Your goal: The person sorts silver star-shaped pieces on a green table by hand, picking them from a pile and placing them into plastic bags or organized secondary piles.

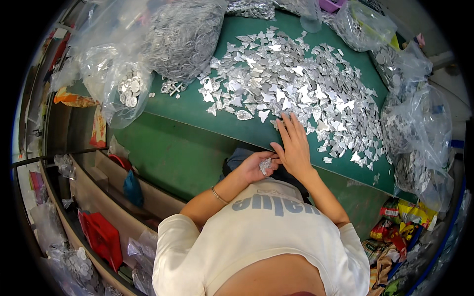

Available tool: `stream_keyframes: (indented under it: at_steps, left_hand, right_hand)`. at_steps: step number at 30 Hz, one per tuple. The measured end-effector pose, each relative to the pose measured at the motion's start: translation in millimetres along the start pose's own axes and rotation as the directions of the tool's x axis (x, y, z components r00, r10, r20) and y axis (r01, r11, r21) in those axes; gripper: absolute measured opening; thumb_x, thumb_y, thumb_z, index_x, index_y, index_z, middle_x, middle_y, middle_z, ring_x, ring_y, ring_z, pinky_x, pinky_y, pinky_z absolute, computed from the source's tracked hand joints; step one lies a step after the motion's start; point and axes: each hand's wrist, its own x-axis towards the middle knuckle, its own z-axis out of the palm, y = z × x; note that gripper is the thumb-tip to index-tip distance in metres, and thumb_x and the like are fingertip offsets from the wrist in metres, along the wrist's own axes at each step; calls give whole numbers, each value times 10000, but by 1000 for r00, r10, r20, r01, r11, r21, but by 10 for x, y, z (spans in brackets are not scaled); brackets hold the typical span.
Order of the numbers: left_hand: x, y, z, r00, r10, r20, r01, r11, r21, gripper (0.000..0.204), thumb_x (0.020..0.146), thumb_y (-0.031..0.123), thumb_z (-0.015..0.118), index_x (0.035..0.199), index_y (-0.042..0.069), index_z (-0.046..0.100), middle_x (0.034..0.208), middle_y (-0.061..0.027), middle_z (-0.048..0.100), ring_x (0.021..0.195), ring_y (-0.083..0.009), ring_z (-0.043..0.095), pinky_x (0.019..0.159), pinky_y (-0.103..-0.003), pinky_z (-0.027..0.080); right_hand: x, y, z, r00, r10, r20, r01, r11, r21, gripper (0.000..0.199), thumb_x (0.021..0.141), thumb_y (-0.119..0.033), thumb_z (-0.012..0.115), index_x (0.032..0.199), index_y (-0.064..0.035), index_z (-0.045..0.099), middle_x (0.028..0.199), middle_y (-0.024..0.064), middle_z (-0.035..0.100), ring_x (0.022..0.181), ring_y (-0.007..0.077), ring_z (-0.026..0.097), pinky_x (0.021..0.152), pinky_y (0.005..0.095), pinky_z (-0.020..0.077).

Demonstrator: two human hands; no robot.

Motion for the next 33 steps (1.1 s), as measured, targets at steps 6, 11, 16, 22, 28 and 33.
stream_keyframes:
  at_steps: [6,11,16,22,28,33]
  left_hand:
    - [-394,-21,394,970,216,-112,-70,690,720,220,890,222,534,856,11,584,559,-10,472,469,-71,392,399,-219,318]
    - [-418,328,726,337,815,472,-72,-478,876,166,774,78,652,919,35,585,594,-68,496,553,-198,522,532,-306,432]
    - [-244,661,869,168,818,551,157,-574,804,298,742,130,688,1004,82,553,769,-82,528,617,-254,562,558,-352,444]
    - [-113,874,813,109,739,665,104,-674,732,178,722,117,702,875,66,624,809,-72,550,606,-254,563,555,-339,444]
    - [-291,1080,855,-162,713,682,-191,-701,687,107,754,63,684,834,-3,655,626,-59,571,526,-98,500,452,-240,367]
    - [-590,1130,762,449,889,87,-654,261,710,136,823,135,643,814,-1,642,658,-20,589,441,-21,370,392,-170,253]
  right_hand:
    - [-189,86,81,1000,-6,-14,7,999,52,454,762,-192,649,1150,0,513,1311,159,407,1268,365,312,995,472,294]
    - [74,48,0,969,88,-230,-107,992,-72,395,730,-172,679,1068,-8,556,1161,131,494,1071,326,452,839,420,357]
    - [272,113,141,950,135,-280,-179,974,-137,291,704,-144,682,954,-32,582,998,92,512,919,282,457,743,382,335]
    - [317,219,92,945,130,-299,-172,978,-119,244,692,-92,669,914,-43,582,938,74,538,899,270,471,742,377,336]
    - [419,177,81,955,98,-280,-114,992,-44,317,710,-113,678,997,-28,575,1001,87,534,922,274,470,770,385,348]
    - [435,204,160,979,49,-195,-72,991,-113,408,701,-130,693,1077,-38,561,1166,130,468,1067,336,427,870,436,342]
